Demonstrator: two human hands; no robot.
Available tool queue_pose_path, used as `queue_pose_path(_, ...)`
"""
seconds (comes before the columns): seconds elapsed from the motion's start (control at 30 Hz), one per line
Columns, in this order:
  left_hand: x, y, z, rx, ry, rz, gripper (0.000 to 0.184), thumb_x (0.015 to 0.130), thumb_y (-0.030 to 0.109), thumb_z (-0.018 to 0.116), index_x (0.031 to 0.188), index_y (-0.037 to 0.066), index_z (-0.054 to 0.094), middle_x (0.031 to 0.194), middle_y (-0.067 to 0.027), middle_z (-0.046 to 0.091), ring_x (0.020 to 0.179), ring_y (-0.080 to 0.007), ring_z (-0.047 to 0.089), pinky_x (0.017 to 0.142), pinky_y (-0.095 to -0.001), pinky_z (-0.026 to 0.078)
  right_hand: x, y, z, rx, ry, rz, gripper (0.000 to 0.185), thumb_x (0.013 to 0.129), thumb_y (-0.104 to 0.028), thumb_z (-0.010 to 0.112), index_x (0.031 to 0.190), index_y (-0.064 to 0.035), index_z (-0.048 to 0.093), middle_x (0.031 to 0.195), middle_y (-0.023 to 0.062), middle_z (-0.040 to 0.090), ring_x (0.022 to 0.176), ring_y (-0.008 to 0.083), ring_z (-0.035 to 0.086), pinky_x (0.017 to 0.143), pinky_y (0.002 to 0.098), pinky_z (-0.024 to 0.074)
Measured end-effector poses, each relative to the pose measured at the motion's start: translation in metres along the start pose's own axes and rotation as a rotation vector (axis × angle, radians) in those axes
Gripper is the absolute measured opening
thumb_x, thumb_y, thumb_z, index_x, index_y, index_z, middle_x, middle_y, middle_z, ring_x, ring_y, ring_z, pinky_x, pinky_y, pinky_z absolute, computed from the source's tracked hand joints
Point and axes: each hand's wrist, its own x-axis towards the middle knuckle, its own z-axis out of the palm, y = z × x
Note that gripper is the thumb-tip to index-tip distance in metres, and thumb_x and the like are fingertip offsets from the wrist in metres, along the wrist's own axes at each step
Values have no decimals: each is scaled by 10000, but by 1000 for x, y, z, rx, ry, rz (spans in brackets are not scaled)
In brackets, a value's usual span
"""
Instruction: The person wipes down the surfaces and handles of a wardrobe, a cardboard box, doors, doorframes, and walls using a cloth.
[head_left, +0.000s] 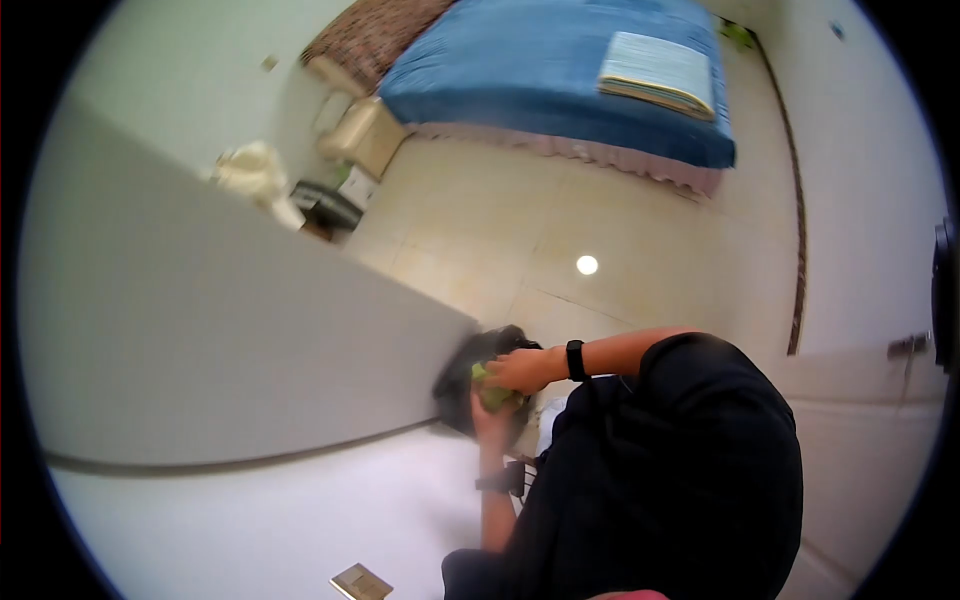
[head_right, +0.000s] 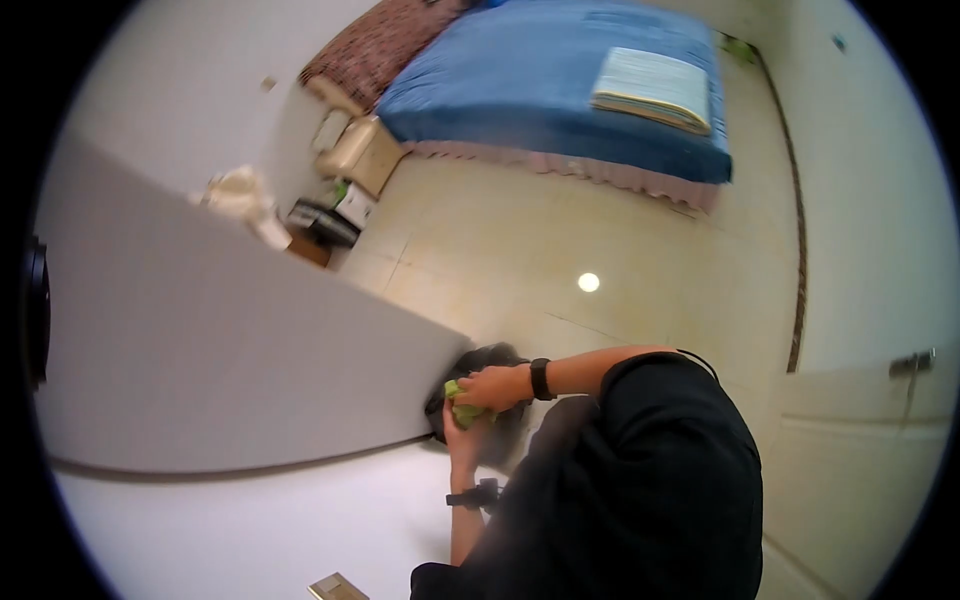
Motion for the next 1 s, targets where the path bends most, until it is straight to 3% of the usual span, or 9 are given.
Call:
queue_pose_path(0.13,-28,55,114,-82,-205,120,934,731,141,800,1499,47,277,1315,-139,531,1152,-214,553,934,-341,482,-133,7,-31,12,130,161,458,758,-85,670,1189,-105,516,1114,173,537,1007,379,583,822,465,510)
queue_pose_path(0.23,-9,13,197,266,-439,319,885,762,87,771,1497,41,279,1275,-150,569,1128,-215,577,921,-352,496,-259,4,-40,106,272,304,504,731,27,619,1210,-94,526,1056,177,550,972,387,578,818,465,500)
queue_pose_path(0.33,-32,34,310,334,-877,355,849,759,53,770,1481,58,324,1257,-166,590,1116,-258,602,923,-361,500,-389,-39,-80,178,260,629,481,756,22,593,1220,-91,536,1121,161,562,1008,386,577,819,450,496)
queue_pose_path(0.47,-79,65,445,453,-1172,667,749,730,40,783,1400,79,451,1210,-160,617,1060,-269,626,884,-355,512,-523,-86,-71,150,671,791,485,777,4,602,1246,-98,529,1187,162,561,1054,383,569,842,430,498)
queue_pose_path(0.53,-109,79,489,468,-1273,704,637,735,13,771,1322,68,529,1133,-129,653,980,-196,645,822,-338,527,-562,-126,-72,197,813,962,490,787,7,608,1259,-98,524,1239,172,564,1117,391,551,896,415,490)
queue_pose_path(0.63,-134,88,552,517,-1472,689,618,728,30,784,1296,63,544,1084,-134,667,951,-218,656,808,-338,527,-600,-159,-52,57,1050,1171,547,779,2,621,1300,-117,508,1316,166,526,1172,393,526,933,416,482)
queue_pose_path(0.77,-179,77,646,528,-1783,703,561,735,40,785,1248,70,561,1073,-137,665,965,-267,658,831,-352,525,-641,-196,-10,204,1718,1389,646,778,-18,656,1385,-78,444,1341,187,488,1232,360,500,1018,386,428)
queue_pose_path(0.97,-251,53,789,318,-2096,818,635,710,-3,780,1293,82,542,1211,-141,585,1066,-285,597,901,-351,487,-734,-212,-2,-181,1892,1628,645,742,17,664,1355,-28,466,1357,182,473,1274,349,465,1056,383,392)
queue_pose_path(1.0,-267,68,803,230,-2090,832,661,666,-72,726,1287,78,558,1127,-158,599,1049,-341,592,881,-374,493,-744,-213,-13,-269,1903,1670,650,730,36,653,1351,-39,477,1365,170,469,1278,351,462,1058,381,393)
